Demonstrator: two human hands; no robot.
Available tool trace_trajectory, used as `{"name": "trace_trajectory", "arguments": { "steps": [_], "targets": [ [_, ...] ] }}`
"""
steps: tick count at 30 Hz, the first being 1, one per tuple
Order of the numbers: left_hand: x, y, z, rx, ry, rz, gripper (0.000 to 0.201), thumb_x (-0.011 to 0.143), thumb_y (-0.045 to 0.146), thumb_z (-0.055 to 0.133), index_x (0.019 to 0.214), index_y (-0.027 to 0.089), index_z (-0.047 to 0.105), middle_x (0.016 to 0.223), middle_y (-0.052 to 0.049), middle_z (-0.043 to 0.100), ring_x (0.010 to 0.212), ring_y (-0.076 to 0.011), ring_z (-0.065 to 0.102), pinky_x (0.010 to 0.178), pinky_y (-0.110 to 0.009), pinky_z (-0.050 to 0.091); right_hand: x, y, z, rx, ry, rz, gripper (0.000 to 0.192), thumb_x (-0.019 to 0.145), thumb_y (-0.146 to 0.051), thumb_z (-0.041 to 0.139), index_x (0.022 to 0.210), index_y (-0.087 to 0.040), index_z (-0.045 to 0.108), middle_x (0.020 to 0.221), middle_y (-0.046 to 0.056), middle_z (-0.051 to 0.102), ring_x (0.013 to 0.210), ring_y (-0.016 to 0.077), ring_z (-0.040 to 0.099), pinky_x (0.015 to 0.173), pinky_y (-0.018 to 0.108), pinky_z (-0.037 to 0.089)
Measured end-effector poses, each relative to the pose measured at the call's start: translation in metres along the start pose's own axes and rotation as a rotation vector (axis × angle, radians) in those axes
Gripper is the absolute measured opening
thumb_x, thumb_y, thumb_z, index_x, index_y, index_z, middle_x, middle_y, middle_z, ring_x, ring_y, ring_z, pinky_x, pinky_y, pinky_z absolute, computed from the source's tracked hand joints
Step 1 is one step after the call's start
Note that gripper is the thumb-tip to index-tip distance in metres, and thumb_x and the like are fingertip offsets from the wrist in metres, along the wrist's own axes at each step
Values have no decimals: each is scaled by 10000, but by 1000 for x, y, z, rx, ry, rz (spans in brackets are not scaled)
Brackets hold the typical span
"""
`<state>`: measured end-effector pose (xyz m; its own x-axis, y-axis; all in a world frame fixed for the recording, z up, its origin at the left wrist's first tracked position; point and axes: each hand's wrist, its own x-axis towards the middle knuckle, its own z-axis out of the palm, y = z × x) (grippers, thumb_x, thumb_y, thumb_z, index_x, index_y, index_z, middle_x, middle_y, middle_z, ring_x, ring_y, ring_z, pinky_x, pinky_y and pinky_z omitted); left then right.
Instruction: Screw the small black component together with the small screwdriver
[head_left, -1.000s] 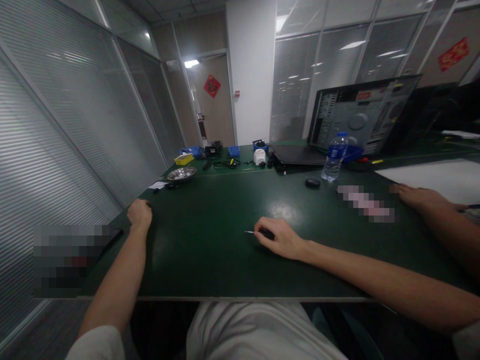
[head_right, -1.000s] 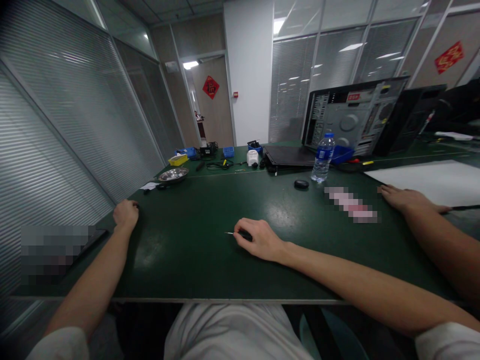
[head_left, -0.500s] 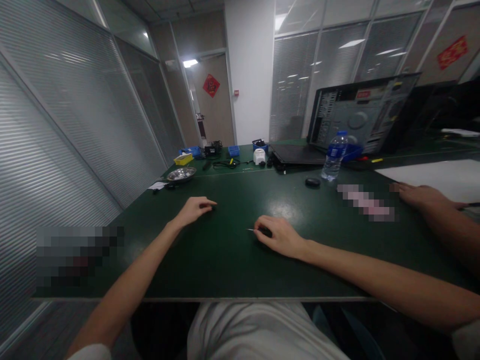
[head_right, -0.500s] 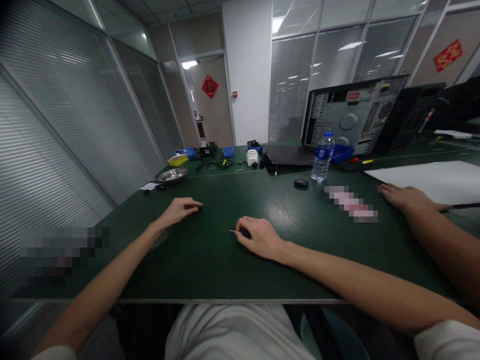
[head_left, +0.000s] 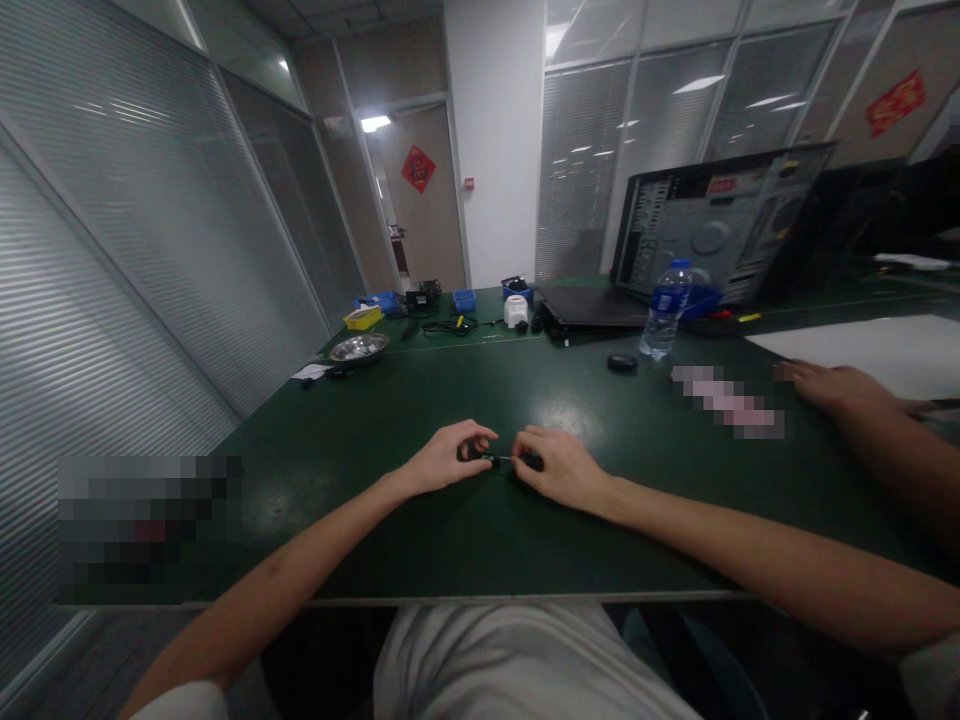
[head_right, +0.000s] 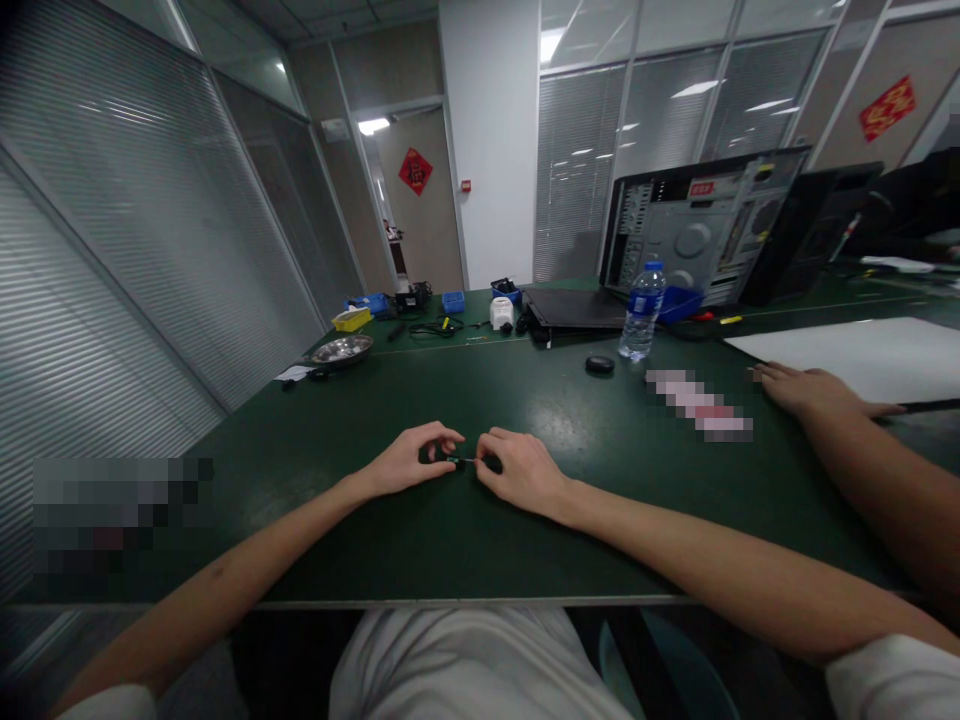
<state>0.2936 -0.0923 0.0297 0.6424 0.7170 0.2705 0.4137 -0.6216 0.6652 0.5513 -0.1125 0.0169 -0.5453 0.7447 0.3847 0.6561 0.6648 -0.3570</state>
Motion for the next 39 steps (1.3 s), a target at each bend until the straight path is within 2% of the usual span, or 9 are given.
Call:
{"name": "trace_trajectory", "arguments": {
  "steps": [5,15,21,28,33,39],
  "targets": [
    [0,2,-2,14,-31,-25,254,936,365,691,1087,177,774,999,-71,679,797,-149,587,706,-261,452,0,-1,-1,7,-11,-18,27,899,-220,644,911,-216,667,888,14,654,766,159,602,691,273,395],
    [0,-2,0,-78,-6,-55,213,876,327,773,1041,200,821,974,-71,724,846,-178,641,759,-283,474,0,-2,-2,17,-27,-54,56,939,-246,617,956,-216,661,921,17,663,762,156,595,682,272,384],
    [0,6,4,-99,-3,-50,197,871,317,778,1022,200,827,976,-74,741,843,-182,662,759,-284,487,1,-5,-1,-14,-59,-107,70,959,-262,596,963,-218,650,944,20,655,753,153,582,660,276,367],
    [0,4,11,-96,4,-53,203,882,336,765,1014,195,826,968,-59,773,834,-184,681,775,-279,492,1,-6,-1,10,-80,-151,95,1001,-273,555,1024,-206,618,982,30,635,777,151,590,664,271,384],
    [0,8,6,-121,-14,-77,224,889,366,753,1011,190,821,995,-60,773,875,-192,686,797,-278,497,0,-8,-3,-39,-114,-137,105,1009,-295,545,1017,-210,606,991,22,633,770,144,590,651,264,363],
    [7,0,-1,-78,58,-62,238,930,374,706,1055,195,802,1057,-72,739,942,-199,667,818,-286,495,-1,-9,-3,-55,-104,-146,105,1005,-299,548,1018,-216,610,1001,19,639,759,140,593,644,262,353]
  ]
}}
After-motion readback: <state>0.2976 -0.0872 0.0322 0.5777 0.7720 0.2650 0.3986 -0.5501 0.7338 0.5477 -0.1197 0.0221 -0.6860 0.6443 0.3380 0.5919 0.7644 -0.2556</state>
